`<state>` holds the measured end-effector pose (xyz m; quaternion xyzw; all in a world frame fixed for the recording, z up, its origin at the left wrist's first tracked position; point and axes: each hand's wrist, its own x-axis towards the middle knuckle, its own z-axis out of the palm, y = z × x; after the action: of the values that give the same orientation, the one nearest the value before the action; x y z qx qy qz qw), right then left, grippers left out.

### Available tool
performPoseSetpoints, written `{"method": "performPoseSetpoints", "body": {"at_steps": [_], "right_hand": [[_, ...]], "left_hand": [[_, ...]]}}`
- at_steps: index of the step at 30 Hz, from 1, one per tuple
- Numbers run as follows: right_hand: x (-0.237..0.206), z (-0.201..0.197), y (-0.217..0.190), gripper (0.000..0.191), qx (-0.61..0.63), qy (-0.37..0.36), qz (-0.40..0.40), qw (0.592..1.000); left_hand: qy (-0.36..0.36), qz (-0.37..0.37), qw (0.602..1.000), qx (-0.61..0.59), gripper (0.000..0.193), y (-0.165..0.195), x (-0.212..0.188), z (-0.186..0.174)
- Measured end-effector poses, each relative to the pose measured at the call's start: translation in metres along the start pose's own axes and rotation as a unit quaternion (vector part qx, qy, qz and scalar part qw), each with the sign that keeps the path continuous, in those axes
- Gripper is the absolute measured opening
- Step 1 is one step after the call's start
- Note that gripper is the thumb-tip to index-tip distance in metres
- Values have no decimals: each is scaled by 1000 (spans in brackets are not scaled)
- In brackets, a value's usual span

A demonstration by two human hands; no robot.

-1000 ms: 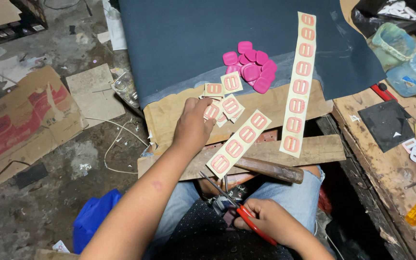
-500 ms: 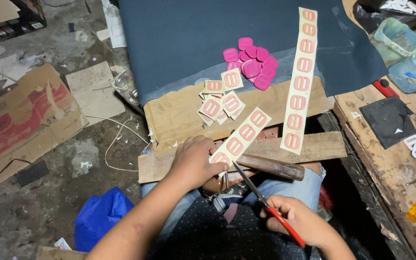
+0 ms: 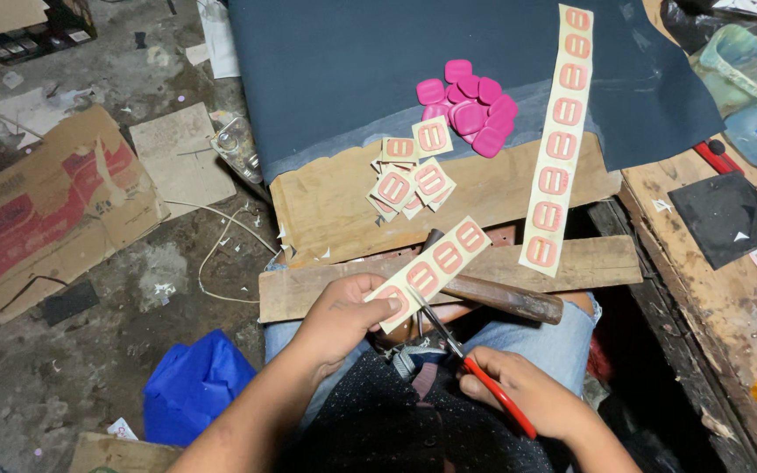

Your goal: The person uses red-handled scissors to cut individual stickers from a long strip of adhesive labels. The cut stickers are placed on a wooden board next to a pile of pink foam pieces.

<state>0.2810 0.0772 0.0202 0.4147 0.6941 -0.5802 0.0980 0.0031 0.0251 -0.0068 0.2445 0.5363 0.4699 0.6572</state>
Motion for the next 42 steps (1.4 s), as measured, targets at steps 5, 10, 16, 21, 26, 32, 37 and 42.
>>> {"method": "performPoseSetpoints", "body": {"at_steps": [5, 10, 16, 21, 26, 32, 37, 42], "right_hand": [[10, 4, -11, 33, -12, 9, -21, 1000], [14, 6, -13, 32, -6, 5, -38, 999], [15, 8, -12, 31, 16, 4, -33, 999], [16, 13, -6, 34, 38, 20, -20, 999], [19, 18, 6, 33, 61, 31, -27, 997], [19, 22, 16, 31, 73, 31, -3, 997], [20, 24, 18, 36, 117, 19, 13, 993], [19, 23, 10, 40, 97, 16, 6, 995]], "left_hand": [[1, -10, 1000, 5, 23, -2, -5, 0], [8, -22, 1000, -13, 24, -4, -6, -1], [2, -24, 999, -26, 24, -7, -9, 0], [-15, -30, 999, -36, 24, -7, -12, -1], [-14, -30, 999, -29, 24, -9, -13, -3], [8, -29, 1000, -5, 28, -1, -17, -5], [58, 59, 997, 5, 35, 31, -5, 1], [41, 165, 984, -56, 46, 76, 49, 9]]}}
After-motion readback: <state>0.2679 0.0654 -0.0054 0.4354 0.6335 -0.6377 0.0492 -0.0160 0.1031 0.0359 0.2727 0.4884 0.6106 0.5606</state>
